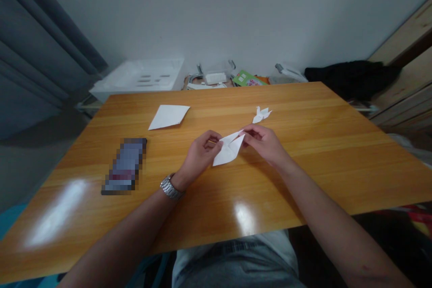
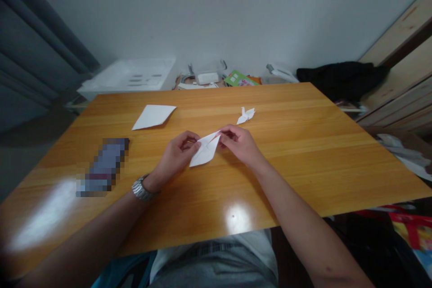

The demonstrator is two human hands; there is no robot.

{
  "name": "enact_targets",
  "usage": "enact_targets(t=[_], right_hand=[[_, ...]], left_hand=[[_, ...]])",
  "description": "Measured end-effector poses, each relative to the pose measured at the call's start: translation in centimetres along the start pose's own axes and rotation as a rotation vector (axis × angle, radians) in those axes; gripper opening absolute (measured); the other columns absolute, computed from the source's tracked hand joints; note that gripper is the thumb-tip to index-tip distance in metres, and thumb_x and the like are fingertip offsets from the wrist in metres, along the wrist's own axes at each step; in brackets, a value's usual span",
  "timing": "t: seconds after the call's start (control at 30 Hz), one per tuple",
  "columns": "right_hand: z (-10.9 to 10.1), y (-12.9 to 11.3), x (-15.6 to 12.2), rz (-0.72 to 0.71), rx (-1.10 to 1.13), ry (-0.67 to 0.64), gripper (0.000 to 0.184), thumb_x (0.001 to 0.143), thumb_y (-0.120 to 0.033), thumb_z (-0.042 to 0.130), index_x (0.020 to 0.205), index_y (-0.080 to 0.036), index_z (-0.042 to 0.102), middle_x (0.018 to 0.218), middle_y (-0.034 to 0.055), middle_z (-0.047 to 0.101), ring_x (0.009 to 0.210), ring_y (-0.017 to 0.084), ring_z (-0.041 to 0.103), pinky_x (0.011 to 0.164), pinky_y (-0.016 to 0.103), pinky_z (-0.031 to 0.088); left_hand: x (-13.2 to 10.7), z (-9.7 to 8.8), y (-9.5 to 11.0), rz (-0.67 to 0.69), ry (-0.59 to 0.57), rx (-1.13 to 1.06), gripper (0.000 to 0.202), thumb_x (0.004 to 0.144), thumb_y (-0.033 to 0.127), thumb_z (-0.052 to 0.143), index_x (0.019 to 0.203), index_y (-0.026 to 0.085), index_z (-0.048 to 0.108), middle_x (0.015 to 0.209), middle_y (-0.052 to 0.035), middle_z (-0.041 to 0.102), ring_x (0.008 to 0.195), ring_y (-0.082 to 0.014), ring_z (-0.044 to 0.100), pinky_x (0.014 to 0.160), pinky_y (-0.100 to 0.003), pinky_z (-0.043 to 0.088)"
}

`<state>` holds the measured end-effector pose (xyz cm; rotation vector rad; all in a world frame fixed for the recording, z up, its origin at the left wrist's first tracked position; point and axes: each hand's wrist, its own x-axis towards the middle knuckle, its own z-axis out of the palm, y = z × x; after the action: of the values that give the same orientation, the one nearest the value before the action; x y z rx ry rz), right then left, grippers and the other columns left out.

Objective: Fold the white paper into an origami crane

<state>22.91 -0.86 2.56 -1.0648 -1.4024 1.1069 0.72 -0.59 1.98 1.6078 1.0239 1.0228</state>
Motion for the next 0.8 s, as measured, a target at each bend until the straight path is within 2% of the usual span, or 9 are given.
enact_targets(t=[0.2,0.4,0.67,0.8], right_hand=[[0.11,0.17,0.0,0.009,0.019,0.013,0.024,0.08,-0.044,0.079,0.09,-0.023,0.071,0.086,0.0033,0.074,0.074,0.018,0.068,0.066,0.032,0.059],[0.4,0.1,-0.2,-0.007,0.0,-0.031,0.019,0.083,-0.041,0.076,0.085,-0.023,0.071,0.083,0.0019,0.072,0.075,0.017,0.066,0.067,0.03,0.056],[0.49,0.25,-0.47,0.022,0.024,-0.124,0.028,0.083,-0.049,0.076,0.093,-0.023,0.07,0.089,0.0035,0.072,0.075,0.017,0.067,0.069,0.031,0.056],[0.31,0.12,-0.49,0.005,-0.003,-0.142,0.026,0.085,-0.047,0.075,0.093,-0.023,0.072,0.09,0.0041,0.073,0.076,0.017,0.067,0.07,0.031,0.057]], left_hand=[[-0.33,0.17,0.05,0.043,-0.038,0.072,0.017,0.091,0.035,0.065,0.094,0.019,0.06,0.083,-0.0018,0.068,0.075,-0.0139,0.066,0.064,-0.023,0.053],[-0.53,0.39,0.41,0.106,-0.057,0.144,0.021,0.094,0.039,0.064,0.099,0.019,0.066,0.093,-0.0047,0.073,0.085,-0.0161,0.069,0.077,-0.027,0.055],[-0.52,0.37,0.75,0.074,-0.055,0.137,0.028,0.094,0.044,0.063,0.092,0.016,0.069,0.084,-0.0044,0.072,0.074,-0.015,0.065,0.065,-0.024,0.051],[-0.52,0.35,0.73,0.082,-0.052,0.143,0.026,0.094,0.041,0.064,0.09,0.016,0.069,0.083,-0.0042,0.072,0.072,-0.0141,0.065,0.065,-0.024,0.051]])
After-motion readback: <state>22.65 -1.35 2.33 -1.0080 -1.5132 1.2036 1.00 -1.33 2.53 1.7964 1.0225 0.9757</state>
